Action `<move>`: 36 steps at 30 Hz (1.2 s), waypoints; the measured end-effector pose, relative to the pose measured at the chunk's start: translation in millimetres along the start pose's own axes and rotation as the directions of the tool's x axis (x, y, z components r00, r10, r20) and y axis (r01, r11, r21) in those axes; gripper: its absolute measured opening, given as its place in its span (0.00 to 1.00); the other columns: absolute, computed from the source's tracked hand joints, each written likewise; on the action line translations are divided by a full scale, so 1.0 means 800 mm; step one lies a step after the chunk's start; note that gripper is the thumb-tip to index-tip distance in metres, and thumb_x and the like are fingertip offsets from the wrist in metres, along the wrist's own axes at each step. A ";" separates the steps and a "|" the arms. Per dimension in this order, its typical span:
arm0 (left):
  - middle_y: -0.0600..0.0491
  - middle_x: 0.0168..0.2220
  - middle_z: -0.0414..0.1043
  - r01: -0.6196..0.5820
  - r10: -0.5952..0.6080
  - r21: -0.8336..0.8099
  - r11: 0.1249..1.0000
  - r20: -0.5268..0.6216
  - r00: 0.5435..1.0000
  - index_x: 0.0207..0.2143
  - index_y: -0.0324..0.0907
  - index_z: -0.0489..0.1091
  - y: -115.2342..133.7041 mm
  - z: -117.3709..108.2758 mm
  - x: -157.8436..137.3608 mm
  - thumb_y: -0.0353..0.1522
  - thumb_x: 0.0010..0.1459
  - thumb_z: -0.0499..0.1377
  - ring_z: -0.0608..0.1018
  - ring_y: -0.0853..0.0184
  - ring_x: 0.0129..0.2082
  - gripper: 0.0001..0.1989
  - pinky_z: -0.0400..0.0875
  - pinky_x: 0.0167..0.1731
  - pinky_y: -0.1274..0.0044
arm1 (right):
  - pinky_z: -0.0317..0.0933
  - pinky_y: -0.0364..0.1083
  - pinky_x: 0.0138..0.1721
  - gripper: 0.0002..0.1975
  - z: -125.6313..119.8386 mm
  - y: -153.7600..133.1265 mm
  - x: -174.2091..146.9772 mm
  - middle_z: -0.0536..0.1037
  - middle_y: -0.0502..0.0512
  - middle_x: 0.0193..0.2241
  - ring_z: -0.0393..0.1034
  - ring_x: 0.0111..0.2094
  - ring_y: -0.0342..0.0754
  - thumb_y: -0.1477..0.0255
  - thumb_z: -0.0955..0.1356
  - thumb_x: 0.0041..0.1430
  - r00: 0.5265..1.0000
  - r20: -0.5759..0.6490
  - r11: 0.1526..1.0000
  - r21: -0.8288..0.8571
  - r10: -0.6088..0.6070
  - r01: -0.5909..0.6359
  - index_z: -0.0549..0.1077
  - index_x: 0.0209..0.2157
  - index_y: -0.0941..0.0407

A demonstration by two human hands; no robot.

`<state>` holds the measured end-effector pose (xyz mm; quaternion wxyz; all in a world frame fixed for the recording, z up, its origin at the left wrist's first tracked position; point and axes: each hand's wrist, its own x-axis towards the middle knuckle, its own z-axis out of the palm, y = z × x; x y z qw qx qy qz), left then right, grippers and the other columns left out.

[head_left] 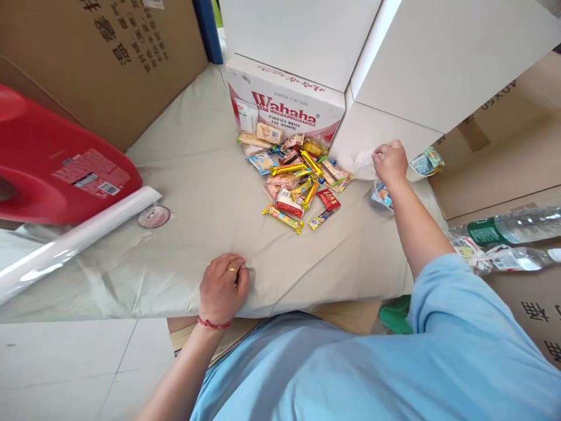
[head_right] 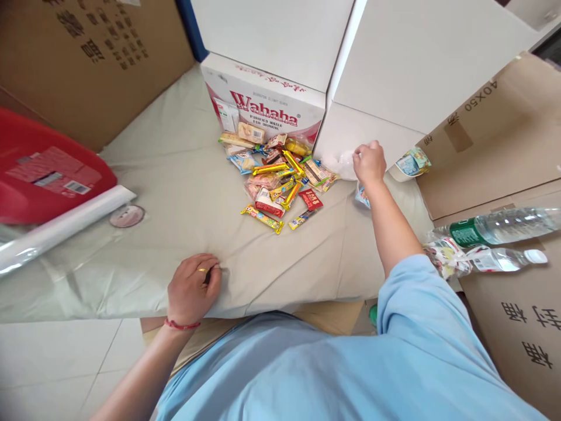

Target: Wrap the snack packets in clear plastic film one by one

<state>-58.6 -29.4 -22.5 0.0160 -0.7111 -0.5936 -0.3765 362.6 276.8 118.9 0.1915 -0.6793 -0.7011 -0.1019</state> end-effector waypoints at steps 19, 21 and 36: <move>0.48 0.44 0.73 0.475 -0.359 -0.557 0.681 0.311 0.880 0.48 0.43 0.73 0.133 0.028 0.057 0.42 0.59 0.65 0.75 0.69 0.33 0.19 0.69 0.26 0.78 | 0.53 0.41 0.21 0.15 -0.032 -0.166 -0.336 0.65 0.43 0.19 0.57 0.19 0.40 0.55 0.72 0.60 0.852 0.522 0.288 0.808 0.054 -0.513 0.73 0.33 0.52; 0.50 0.39 0.74 0.514 -0.347 -0.566 0.644 0.382 0.856 0.42 0.43 0.76 0.131 0.044 0.065 0.41 0.59 0.63 0.73 0.69 0.30 0.13 0.68 0.28 0.77 | 0.54 0.42 0.21 0.15 -0.038 -0.172 -0.349 0.65 0.43 0.18 0.57 0.19 0.41 0.54 0.72 0.60 0.827 0.562 0.298 0.793 -0.018 -0.532 0.73 0.33 0.52; 0.58 0.28 0.66 0.650 -0.553 -0.756 0.082 0.508 0.660 0.30 0.43 0.67 0.107 0.027 0.046 0.50 0.58 0.66 0.67 0.71 0.29 0.21 0.65 0.32 0.78 | 0.73 0.51 0.41 0.23 -0.037 -0.127 -0.243 0.75 0.62 0.53 0.75 0.42 0.51 0.56 0.71 0.64 0.988 0.143 0.612 0.787 -0.060 -0.077 0.73 0.56 0.51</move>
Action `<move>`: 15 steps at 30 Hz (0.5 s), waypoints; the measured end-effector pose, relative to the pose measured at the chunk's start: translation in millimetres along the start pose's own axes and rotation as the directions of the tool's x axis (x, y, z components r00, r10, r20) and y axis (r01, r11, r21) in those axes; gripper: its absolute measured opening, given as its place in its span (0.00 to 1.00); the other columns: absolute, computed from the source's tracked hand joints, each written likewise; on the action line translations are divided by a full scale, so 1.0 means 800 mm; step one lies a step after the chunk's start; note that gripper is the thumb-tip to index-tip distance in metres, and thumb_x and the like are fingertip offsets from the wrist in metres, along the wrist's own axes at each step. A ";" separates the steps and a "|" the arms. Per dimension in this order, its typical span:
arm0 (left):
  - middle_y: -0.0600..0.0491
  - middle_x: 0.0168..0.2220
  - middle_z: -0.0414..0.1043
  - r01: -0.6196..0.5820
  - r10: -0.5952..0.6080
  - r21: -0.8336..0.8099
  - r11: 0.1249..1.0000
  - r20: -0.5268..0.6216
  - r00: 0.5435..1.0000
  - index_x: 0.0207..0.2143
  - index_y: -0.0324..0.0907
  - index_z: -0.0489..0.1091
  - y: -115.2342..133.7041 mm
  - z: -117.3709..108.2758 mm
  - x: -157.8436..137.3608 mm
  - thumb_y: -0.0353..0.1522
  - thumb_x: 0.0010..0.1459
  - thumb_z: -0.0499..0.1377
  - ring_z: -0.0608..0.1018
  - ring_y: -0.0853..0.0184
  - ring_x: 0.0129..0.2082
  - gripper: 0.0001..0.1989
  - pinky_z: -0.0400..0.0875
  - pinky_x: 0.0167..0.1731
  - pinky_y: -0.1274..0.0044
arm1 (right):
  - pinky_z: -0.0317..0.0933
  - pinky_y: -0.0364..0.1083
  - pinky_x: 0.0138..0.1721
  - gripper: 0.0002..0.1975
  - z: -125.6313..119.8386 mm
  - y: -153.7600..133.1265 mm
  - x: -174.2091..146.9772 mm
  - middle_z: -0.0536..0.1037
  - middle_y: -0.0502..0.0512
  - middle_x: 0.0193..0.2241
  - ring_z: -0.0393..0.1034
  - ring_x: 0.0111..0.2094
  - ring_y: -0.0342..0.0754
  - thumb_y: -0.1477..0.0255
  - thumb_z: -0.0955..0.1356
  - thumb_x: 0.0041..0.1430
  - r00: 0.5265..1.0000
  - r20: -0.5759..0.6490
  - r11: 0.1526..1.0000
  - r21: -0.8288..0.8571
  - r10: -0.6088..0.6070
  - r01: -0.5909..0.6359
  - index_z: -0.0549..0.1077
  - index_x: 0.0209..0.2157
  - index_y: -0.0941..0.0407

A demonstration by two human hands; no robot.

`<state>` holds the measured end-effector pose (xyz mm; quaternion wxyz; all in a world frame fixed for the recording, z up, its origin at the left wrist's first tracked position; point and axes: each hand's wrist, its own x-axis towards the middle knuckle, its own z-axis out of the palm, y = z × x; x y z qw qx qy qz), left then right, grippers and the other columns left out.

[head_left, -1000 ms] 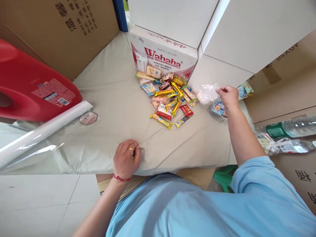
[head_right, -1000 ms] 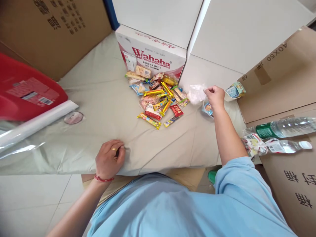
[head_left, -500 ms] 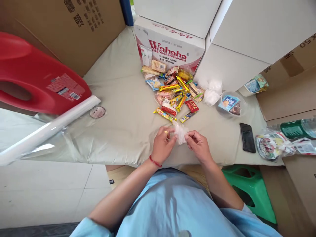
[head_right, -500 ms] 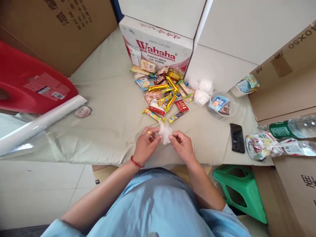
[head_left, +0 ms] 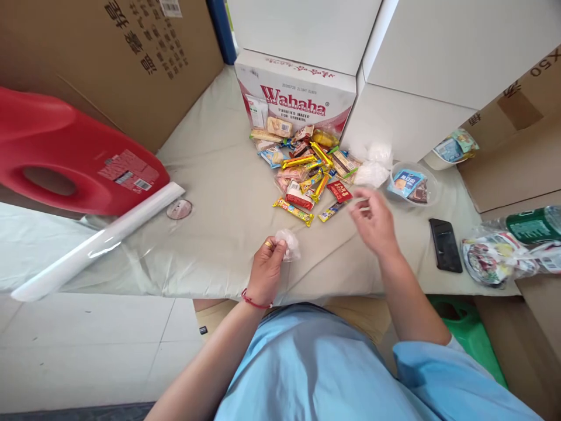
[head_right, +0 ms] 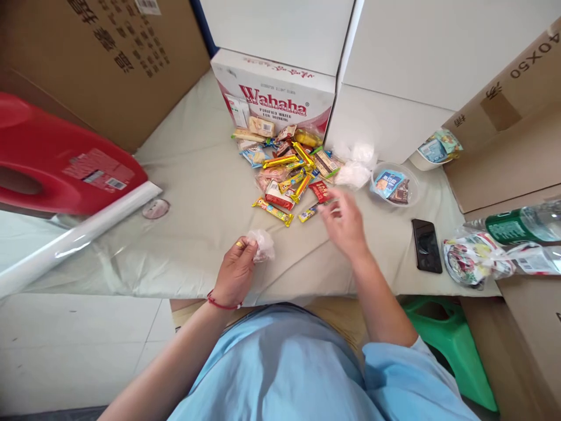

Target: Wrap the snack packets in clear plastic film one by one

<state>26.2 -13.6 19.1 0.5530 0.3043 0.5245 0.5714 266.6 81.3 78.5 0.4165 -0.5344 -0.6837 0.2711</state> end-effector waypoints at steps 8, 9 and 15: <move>0.62 0.19 0.64 0.137 -0.157 0.135 0.981 0.151 0.976 0.31 0.43 0.68 0.014 -0.013 -0.001 0.53 0.52 0.69 0.63 0.75 0.18 0.24 0.57 0.19 0.80 | 0.68 0.49 0.45 0.14 0.074 -0.014 -0.061 0.78 0.53 0.36 0.73 0.39 0.48 0.55 0.71 0.65 0.916 0.402 0.881 0.432 0.004 -0.193 0.79 0.38 0.52; 0.62 0.19 0.62 0.168 -0.197 0.162 0.972 0.186 0.963 0.30 0.43 0.68 0.020 -0.018 0.000 0.53 0.50 0.70 0.62 0.76 0.17 0.25 0.55 0.18 0.81 | 0.67 0.47 0.41 0.15 0.066 -0.010 -0.058 0.77 0.51 0.33 0.71 0.35 0.46 0.55 0.72 0.63 0.896 0.439 0.831 0.471 0.068 -0.294 0.78 0.37 0.53; 0.60 0.20 0.63 0.249 -0.320 0.238 0.939 0.330 0.888 0.27 0.41 0.72 0.036 -0.042 0.010 0.51 0.45 0.73 0.62 0.76 0.19 0.25 0.56 0.19 0.81 | 0.60 0.41 0.28 0.20 0.040 -0.004 -0.052 0.72 0.46 0.26 0.64 0.26 0.41 0.53 0.77 0.54 0.692 0.676 0.563 0.479 0.253 -0.674 0.74 0.33 0.55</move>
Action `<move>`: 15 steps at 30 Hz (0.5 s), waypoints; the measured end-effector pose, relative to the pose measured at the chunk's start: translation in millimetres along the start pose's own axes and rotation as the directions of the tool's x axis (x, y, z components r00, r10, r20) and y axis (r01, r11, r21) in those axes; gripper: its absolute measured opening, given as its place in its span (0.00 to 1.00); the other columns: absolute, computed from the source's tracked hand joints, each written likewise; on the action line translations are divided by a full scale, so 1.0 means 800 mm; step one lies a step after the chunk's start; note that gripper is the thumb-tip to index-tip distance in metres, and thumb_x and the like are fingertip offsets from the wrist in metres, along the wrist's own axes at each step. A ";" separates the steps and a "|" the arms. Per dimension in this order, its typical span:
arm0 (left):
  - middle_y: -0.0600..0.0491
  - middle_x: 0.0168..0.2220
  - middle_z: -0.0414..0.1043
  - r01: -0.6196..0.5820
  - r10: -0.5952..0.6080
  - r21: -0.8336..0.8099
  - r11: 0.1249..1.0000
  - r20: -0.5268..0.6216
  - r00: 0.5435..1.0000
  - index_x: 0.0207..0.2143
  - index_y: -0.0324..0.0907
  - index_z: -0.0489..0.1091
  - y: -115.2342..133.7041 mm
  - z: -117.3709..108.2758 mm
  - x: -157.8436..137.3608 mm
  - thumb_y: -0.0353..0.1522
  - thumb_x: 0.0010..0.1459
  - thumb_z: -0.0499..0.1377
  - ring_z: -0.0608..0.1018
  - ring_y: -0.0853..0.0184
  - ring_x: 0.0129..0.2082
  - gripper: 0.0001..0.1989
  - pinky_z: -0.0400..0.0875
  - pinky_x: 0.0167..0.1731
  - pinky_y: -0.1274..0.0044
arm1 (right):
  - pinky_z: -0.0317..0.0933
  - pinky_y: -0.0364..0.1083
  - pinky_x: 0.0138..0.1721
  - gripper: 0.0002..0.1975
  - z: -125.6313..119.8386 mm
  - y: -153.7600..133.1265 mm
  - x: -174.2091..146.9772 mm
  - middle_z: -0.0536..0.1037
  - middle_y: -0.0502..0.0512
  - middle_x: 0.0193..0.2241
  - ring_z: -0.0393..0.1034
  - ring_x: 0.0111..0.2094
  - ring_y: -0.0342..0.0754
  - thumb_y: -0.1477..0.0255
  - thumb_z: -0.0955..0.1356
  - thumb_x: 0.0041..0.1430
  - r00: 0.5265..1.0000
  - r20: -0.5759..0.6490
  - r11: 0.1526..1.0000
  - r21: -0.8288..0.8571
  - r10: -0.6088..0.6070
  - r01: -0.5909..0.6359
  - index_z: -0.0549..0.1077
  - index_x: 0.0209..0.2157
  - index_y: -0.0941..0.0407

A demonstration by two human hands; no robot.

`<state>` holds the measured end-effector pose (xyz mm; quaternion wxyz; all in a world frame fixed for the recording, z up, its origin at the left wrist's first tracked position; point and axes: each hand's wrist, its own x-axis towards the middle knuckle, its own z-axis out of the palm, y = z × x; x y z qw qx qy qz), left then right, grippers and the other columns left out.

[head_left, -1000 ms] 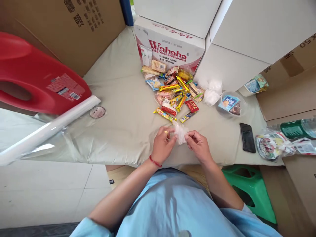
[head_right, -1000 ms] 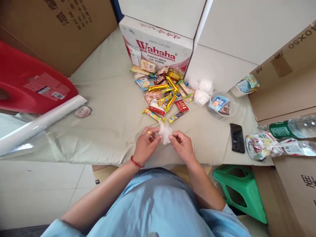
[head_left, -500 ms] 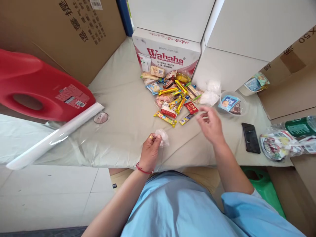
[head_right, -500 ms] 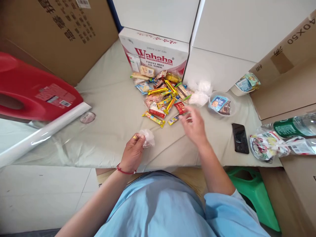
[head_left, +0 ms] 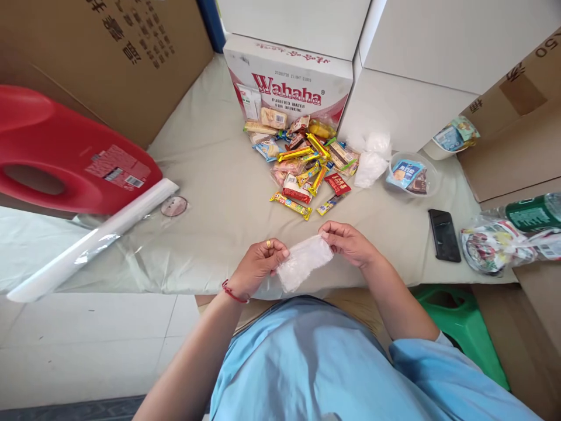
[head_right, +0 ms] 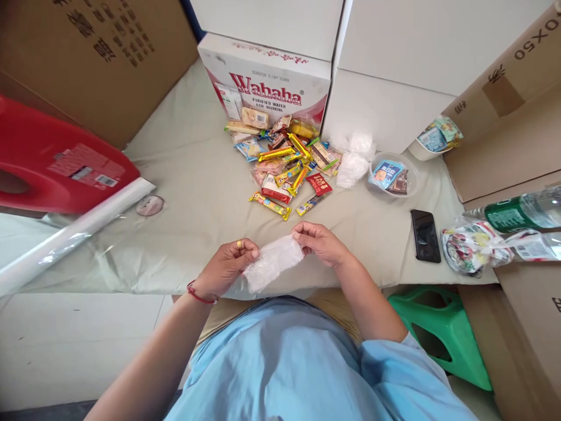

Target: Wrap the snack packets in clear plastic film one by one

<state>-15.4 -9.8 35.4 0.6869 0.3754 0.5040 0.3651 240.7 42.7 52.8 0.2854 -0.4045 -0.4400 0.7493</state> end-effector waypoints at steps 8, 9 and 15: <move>0.60 0.22 0.63 -0.159 0.179 0.094 0.983 -0.272 0.945 0.31 0.42 0.70 -0.017 0.007 -0.012 0.51 0.52 0.69 0.64 0.74 0.22 0.22 0.60 0.23 0.80 | 0.59 0.43 0.28 0.23 0.016 0.021 0.002 0.70 0.48 0.24 0.63 0.27 0.44 0.46 0.71 0.59 0.868 -0.426 0.936 -0.336 -0.254 0.109 0.73 0.29 0.53; 0.60 0.22 0.63 -0.180 0.209 0.122 0.976 -0.294 0.933 0.31 0.43 0.70 -0.018 0.012 -0.014 0.51 0.53 0.68 0.64 0.74 0.22 0.21 0.60 0.23 0.80 | 0.59 0.44 0.27 0.25 0.022 0.022 0.001 0.70 0.49 0.24 0.64 0.27 0.45 0.45 0.68 0.62 0.888 -0.398 0.935 -0.343 -0.230 0.089 0.73 0.29 0.53; 0.61 0.21 0.62 -0.208 0.228 0.103 0.973 -0.264 0.937 0.32 0.43 0.69 -0.021 0.032 -0.015 0.51 0.55 0.67 0.62 0.74 0.21 0.21 0.57 0.22 0.81 | 0.63 0.44 0.34 0.19 0.059 0.034 0.011 0.75 0.50 0.32 0.68 0.35 0.46 0.54 0.76 0.53 0.943 -0.228 0.899 -0.419 -0.241 0.129 0.77 0.36 0.54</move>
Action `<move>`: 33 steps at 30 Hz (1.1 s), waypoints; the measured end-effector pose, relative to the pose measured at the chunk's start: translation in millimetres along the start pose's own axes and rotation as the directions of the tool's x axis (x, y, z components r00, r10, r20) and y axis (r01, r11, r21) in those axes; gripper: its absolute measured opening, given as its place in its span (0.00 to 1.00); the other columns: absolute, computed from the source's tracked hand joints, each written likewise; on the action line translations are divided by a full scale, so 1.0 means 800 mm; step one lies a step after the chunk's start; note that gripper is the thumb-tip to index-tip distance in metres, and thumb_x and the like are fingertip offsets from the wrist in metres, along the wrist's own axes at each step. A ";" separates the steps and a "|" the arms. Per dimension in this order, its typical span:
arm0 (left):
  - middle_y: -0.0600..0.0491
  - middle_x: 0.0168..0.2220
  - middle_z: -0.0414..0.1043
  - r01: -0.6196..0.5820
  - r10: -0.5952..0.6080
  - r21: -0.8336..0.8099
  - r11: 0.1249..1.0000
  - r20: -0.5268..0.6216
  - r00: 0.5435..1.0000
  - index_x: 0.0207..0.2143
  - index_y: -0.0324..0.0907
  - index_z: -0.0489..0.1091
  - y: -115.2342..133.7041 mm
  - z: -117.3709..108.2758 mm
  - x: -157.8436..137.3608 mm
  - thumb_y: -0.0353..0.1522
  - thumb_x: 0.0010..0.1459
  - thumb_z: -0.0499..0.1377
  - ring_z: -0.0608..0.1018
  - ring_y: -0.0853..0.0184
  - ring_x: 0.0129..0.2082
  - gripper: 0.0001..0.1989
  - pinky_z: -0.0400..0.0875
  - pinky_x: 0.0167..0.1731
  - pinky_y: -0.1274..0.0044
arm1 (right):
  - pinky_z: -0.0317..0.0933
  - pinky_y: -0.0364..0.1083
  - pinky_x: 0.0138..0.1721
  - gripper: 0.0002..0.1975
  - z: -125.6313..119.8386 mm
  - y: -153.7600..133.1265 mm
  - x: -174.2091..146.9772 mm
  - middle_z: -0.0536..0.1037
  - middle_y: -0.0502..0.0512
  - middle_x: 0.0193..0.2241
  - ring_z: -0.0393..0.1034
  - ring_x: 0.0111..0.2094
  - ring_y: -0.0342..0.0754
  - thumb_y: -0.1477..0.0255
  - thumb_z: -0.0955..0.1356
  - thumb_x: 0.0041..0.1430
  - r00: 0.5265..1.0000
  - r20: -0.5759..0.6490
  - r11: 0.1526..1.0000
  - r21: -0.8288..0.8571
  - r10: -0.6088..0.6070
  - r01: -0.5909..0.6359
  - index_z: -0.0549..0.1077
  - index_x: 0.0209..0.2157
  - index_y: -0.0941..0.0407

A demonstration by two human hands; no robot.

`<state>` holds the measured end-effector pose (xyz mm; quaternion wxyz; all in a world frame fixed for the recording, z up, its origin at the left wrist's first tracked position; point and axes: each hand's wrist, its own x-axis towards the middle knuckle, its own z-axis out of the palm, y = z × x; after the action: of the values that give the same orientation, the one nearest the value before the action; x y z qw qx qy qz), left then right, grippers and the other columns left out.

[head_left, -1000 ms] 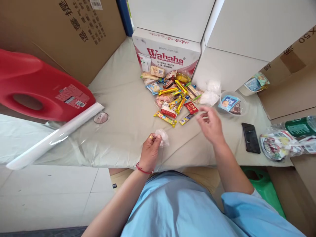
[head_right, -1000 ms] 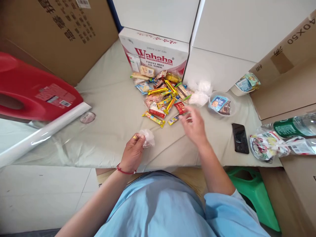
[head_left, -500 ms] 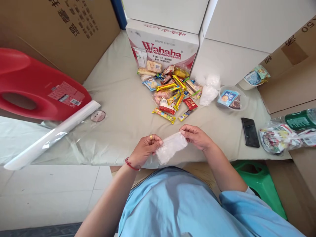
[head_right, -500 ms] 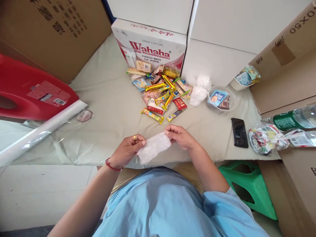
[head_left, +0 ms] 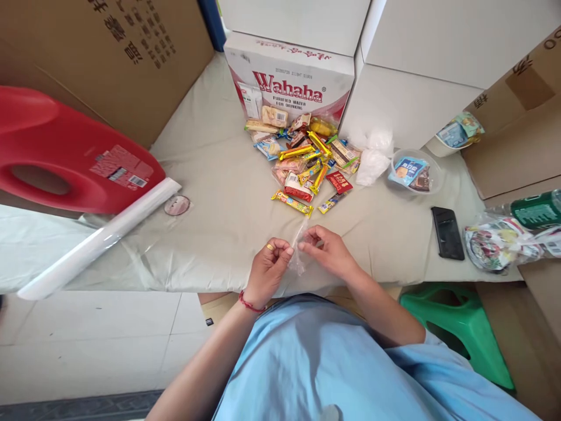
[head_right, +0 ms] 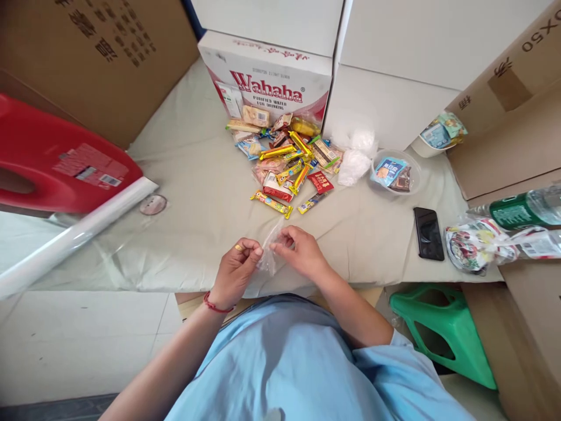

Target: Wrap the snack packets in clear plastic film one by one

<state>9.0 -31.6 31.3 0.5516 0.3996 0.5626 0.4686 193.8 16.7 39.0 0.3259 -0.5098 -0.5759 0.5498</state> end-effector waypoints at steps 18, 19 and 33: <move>0.53 0.30 0.74 -0.096 0.093 0.116 0.989 0.031 0.995 0.37 0.43 0.76 0.030 -0.039 0.030 0.48 0.59 0.64 0.75 0.67 0.32 0.18 0.69 0.36 0.76 | 0.71 0.50 0.42 0.11 -0.078 0.012 -0.020 0.75 0.55 0.40 0.72 0.42 0.50 0.68 0.75 0.47 0.992 0.123 0.758 0.643 0.038 -0.109 0.70 0.24 0.54; 0.51 0.36 0.76 -0.127 0.121 0.149 0.981 0.046 0.992 0.39 0.43 0.76 0.033 -0.027 0.028 0.48 0.58 0.65 0.77 0.64 0.37 0.18 0.70 0.40 0.74 | 0.71 0.50 0.42 0.12 -0.076 0.011 -0.020 0.75 0.56 0.40 0.72 0.42 0.50 0.67 0.75 0.47 0.990 0.135 0.757 0.643 0.032 -0.112 0.69 0.23 0.54; 0.57 0.28 0.70 -0.052 0.054 -0.106 0.993 0.016 0.998 0.32 0.43 0.71 0.025 0.010 0.041 0.47 0.55 0.68 0.70 0.71 0.30 0.17 0.66 0.34 0.78 | 0.57 0.40 0.20 0.16 -0.100 -0.017 0.004 0.76 0.49 0.30 0.59 0.20 0.38 0.64 0.78 0.49 0.990 -0.012 0.790 0.605 0.138 -0.103 0.69 0.28 0.54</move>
<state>13.2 5.9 42.8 0.5646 0.3891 0.5209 0.5084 264.6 45.3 66.2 0.4511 -0.4302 -0.3285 0.7096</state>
